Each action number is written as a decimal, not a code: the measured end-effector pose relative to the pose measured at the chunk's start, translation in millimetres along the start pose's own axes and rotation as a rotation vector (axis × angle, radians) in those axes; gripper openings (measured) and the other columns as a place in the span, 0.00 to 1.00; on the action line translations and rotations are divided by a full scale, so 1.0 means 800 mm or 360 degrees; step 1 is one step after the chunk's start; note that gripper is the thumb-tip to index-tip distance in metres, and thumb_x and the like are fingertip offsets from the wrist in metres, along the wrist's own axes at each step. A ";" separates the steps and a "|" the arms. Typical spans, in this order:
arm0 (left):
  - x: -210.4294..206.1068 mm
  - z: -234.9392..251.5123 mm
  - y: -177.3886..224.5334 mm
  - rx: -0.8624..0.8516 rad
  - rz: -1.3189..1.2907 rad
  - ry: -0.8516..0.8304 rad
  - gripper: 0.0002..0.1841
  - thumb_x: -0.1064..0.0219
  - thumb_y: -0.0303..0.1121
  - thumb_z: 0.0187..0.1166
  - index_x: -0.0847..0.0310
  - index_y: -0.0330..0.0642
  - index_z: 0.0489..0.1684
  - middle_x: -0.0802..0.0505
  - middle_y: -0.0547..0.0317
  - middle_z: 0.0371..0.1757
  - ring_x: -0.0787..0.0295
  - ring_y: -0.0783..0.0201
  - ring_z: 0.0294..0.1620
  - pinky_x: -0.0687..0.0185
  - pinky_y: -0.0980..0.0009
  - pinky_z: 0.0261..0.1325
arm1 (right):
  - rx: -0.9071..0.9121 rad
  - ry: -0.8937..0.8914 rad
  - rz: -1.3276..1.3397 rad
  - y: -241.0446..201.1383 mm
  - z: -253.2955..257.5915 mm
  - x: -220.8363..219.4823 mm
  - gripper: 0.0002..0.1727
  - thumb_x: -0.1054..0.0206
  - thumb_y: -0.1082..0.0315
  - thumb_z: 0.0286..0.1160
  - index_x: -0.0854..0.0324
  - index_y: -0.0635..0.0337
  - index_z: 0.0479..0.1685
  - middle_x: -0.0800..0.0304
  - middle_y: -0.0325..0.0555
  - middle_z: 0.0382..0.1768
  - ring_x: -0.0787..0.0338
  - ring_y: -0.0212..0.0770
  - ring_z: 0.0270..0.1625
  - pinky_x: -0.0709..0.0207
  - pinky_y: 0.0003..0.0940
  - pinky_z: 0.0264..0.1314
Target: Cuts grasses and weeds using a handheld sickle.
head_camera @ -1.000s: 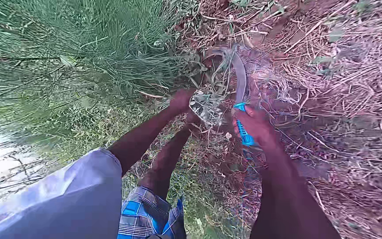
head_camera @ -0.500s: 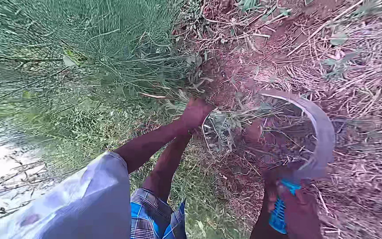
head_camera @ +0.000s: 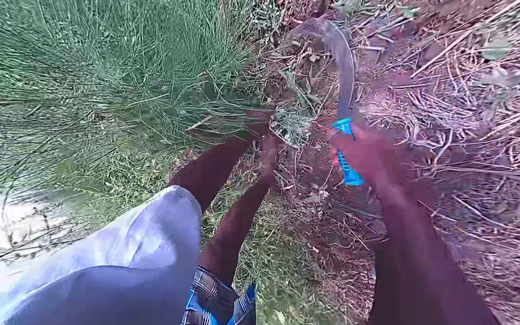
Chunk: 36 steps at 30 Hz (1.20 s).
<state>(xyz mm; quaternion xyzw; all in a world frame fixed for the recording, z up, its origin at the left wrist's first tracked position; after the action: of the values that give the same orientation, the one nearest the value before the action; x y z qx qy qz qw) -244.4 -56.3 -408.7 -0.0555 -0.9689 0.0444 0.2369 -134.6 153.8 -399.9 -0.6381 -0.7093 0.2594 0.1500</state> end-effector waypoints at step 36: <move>-0.131 -0.017 -0.012 -0.0997 0.0577 0.0076 0.14 0.36 0.25 0.80 0.12 0.40 0.59 0.12 0.42 0.69 0.28 0.36 0.81 0.41 0.34 0.81 | -0.0018 0.0159 -0.0213 0.124 -0.084 0.002 0.22 0.44 0.50 0.89 0.20 0.60 0.58 0.17 0.48 0.26 0.16 0.45 0.22 0.19 0.52 0.26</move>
<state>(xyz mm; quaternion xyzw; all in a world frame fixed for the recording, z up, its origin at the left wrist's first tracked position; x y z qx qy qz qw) -146.8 -78.1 -443.1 -0.2975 -0.9042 -0.2145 0.2191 -16.2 172.2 -400.3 -0.6023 -0.7434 0.2125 0.1984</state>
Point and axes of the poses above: each hand's wrist, its own z-axis towards the middle knuckle, its own x-axis out of the back of the hand, y = z × x, the point moved 3 cm from there along z, towards the middle knuckle
